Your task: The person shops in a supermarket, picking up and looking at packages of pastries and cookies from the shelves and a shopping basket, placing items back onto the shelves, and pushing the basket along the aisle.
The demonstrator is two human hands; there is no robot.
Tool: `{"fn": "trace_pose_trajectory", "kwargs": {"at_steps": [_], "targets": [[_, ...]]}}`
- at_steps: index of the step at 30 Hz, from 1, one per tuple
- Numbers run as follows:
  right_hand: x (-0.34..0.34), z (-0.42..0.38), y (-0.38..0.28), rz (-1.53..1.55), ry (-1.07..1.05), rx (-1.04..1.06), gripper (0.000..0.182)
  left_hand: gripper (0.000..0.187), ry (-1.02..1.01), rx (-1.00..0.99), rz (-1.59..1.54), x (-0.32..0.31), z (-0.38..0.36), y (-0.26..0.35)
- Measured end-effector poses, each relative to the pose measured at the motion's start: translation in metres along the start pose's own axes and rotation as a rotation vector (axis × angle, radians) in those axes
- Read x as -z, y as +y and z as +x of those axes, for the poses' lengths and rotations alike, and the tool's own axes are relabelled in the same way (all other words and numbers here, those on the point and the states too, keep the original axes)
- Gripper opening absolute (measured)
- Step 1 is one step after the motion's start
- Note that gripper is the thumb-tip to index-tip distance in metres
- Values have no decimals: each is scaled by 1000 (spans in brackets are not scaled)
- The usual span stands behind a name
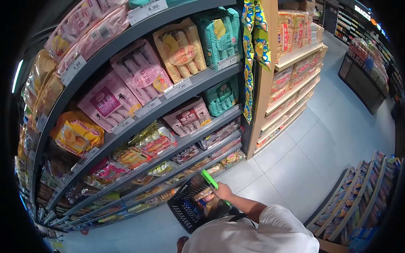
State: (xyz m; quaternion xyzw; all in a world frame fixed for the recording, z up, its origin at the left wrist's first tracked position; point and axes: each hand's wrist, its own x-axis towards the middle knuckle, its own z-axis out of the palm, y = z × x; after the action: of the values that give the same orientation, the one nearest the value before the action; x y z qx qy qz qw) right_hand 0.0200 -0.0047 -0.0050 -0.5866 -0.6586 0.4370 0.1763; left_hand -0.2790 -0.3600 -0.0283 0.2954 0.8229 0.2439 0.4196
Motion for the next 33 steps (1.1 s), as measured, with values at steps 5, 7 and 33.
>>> {"fn": "trace_pose_trajectory", "kwargs": {"at_steps": [5, 7, 33], "targets": [[-23, -3, -17, 26, -28, 2, 35, 47, 51, -30, 67, 9, 10, 31], [-34, -3, -18, 17, -44, 9, 34, 48, 70, -47, 69, 12, 18, 21], [-25, 11, -78, 220, 64, 303, 45, 56, 95, 103, 131, -17, -25, -114]]}}
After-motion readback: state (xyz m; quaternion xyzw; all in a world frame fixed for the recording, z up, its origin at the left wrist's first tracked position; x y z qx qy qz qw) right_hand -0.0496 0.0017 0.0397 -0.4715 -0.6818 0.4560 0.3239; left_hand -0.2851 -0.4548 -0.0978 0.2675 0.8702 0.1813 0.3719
